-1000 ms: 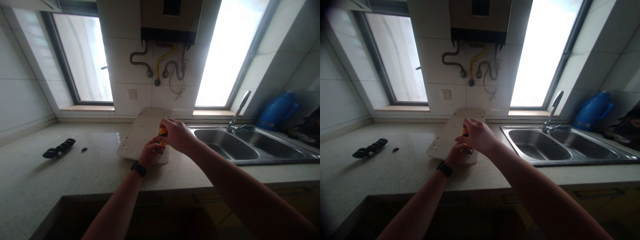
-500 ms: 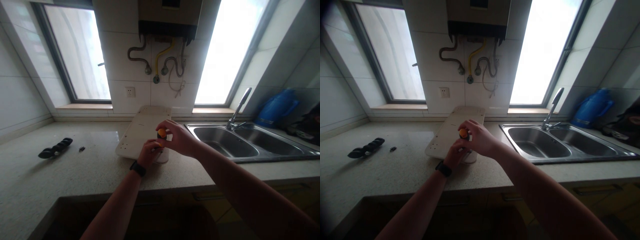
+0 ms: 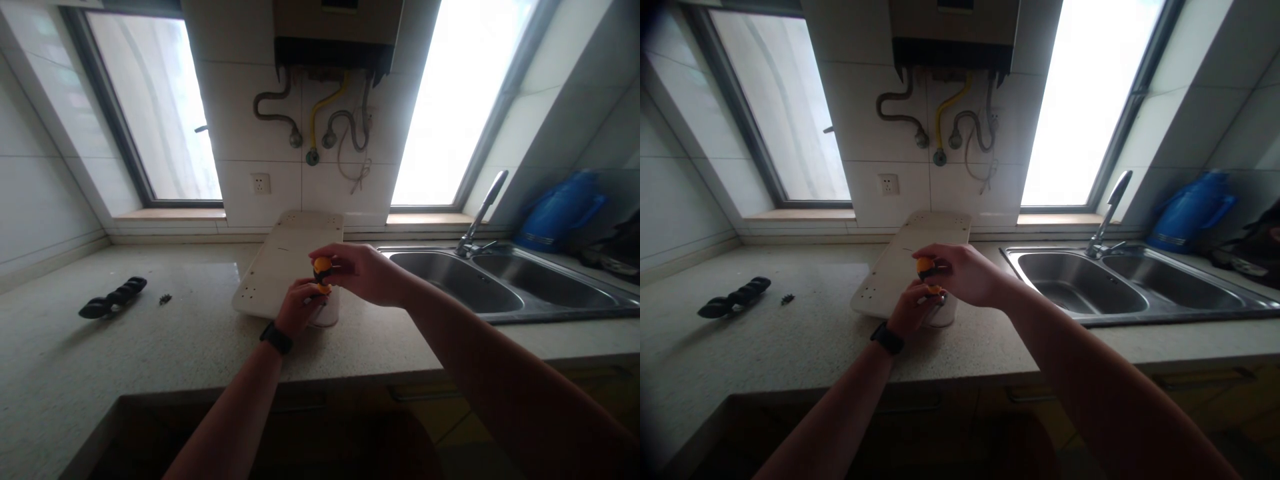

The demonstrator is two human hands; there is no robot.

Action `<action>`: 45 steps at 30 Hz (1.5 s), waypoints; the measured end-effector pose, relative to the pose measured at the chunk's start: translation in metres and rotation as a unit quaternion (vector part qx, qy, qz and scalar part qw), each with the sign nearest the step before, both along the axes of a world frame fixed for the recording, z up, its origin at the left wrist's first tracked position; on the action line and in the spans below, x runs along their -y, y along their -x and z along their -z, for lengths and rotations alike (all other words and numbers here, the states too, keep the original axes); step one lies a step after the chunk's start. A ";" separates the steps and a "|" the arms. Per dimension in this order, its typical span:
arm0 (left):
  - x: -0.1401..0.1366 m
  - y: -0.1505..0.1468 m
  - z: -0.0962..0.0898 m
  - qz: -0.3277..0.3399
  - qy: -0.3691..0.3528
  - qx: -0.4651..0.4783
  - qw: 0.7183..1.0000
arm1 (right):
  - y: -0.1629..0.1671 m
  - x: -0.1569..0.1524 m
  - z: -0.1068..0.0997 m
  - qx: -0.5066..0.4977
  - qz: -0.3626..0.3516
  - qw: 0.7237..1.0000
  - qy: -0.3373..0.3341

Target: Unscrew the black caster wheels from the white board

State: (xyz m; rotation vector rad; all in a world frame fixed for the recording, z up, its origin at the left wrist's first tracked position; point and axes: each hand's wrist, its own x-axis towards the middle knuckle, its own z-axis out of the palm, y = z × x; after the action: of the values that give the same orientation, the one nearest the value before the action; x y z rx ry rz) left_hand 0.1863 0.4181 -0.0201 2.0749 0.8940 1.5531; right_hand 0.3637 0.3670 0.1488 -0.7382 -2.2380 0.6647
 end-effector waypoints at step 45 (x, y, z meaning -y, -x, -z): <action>0.001 -0.005 -0.001 -0.012 0.006 -0.002 1.000 | 0.002 -0.008 0.001 0.061 0.110 0.979 -0.163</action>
State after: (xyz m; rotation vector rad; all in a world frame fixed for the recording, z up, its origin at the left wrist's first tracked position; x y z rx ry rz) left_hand 0.1912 0.4176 -0.0188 2.0677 0.9306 1.5529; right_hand 0.3613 0.3750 0.1482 -0.8593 -2.2560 0.1431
